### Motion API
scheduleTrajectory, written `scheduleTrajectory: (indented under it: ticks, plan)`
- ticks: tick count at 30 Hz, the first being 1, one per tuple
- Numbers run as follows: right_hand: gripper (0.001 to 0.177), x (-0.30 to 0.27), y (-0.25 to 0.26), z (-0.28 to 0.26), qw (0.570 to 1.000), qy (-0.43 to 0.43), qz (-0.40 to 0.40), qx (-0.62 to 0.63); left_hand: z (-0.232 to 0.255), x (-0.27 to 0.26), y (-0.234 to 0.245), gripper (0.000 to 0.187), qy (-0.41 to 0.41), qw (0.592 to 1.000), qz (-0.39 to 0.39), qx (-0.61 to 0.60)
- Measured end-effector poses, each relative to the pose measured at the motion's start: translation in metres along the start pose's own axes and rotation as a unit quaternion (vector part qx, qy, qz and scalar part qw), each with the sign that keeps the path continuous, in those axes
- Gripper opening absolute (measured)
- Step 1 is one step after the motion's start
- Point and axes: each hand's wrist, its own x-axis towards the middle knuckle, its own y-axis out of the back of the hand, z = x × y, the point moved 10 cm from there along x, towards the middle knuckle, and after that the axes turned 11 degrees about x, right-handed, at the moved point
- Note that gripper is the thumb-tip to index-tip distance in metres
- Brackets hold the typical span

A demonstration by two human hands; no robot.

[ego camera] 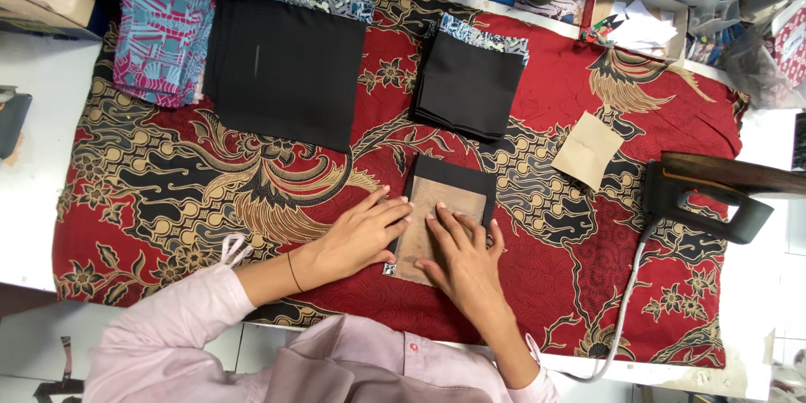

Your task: The person irons small black fabric pieces on a patterned red tablecloth using a steam iron and a protective paper sheet. They repeatedly place the paper over each piece, iron it, then remove the paper and stack the finished piece before moving to the next one.

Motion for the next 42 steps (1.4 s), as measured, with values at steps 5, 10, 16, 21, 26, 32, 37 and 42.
scheduleTrajectory:
  ticks: [5,10,16,21,26,32,37,42]
  plan:
    - [0.047,-0.056,0.081,0.118,0.927,-0.171,0.325,0.073,0.004,0.005,-0.002,0.076,-0.014,0.999,-0.005,0.036]
    - [0.077,-0.118,0.141,0.272,0.749,-0.176,0.539,0.342,0.006,0.006,-0.008,0.076,-0.019,0.998,-0.020,0.054]
    - [0.034,-0.109,0.182,0.325,0.750,-0.069,0.515,0.410,0.007,0.008,-0.007,0.081,-0.027,0.997,-0.016,0.074]
    - [0.012,-0.097,0.209,0.238,0.854,-0.141,0.372,0.335,0.006,0.008,-0.011,0.084,-0.026,0.997,-0.011,0.076]
    - [0.034,-0.091,0.158,0.126,0.919,-0.374,0.112,0.050,0.004,0.007,-0.015,0.086,-0.023,0.997,-0.014,0.070]
    - [0.044,-0.065,0.054,-0.006,0.979,-0.140,-0.145,-0.040,0.004,0.006,-0.016,0.083,-0.028,0.996,0.001,0.086]
    - [0.045,-0.066,0.007,-0.036,0.970,-0.065,-0.220,-0.077,0.002,0.007,-0.018,0.081,-0.032,0.997,0.003,0.072]
    - [0.044,-0.066,-0.013,-0.034,0.966,-0.094,-0.228,-0.080,-0.002,0.008,-0.018,0.053,-0.054,0.996,0.055,0.046]
